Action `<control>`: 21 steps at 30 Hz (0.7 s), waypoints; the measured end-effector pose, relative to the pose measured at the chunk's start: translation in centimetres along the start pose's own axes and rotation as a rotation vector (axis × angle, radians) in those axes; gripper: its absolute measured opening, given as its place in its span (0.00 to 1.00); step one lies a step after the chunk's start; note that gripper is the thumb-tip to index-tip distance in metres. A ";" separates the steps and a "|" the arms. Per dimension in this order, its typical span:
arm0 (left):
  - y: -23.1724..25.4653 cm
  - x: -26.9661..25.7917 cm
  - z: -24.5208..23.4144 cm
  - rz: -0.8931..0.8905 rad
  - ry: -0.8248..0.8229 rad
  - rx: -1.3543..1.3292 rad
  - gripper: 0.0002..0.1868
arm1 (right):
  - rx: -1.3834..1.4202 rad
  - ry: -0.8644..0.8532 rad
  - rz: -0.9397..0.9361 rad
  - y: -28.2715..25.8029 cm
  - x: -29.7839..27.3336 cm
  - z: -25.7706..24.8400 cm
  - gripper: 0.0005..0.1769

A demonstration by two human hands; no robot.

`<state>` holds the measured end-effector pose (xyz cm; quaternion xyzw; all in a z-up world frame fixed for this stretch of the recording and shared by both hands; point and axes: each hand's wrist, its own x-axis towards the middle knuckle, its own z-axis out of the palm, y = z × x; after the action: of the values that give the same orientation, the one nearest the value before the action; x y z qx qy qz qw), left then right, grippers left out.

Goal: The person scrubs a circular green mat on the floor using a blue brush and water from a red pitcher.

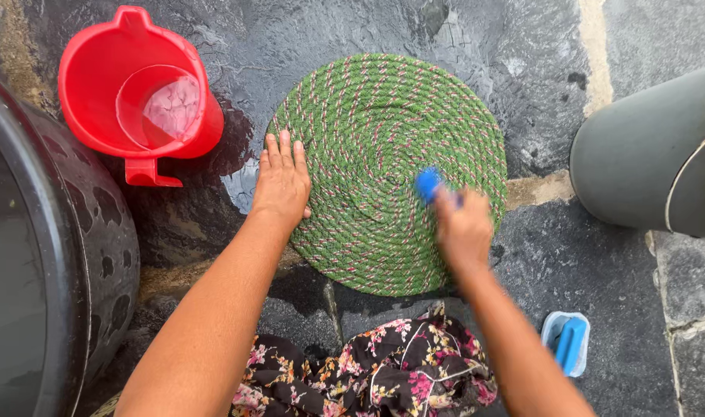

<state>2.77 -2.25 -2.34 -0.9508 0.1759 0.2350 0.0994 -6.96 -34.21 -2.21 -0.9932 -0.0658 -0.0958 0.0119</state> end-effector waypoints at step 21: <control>-0.6 -0.8 0.0 0.015 0.041 -0.118 0.70 | 0.171 -0.107 -0.079 -1.2 7.3 1.8 0.11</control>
<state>2.40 -1.46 -1.87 -0.9583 0.1707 0.2263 0.0378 0.33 -32.01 -2.54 -0.9889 -0.1132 -0.0368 0.0894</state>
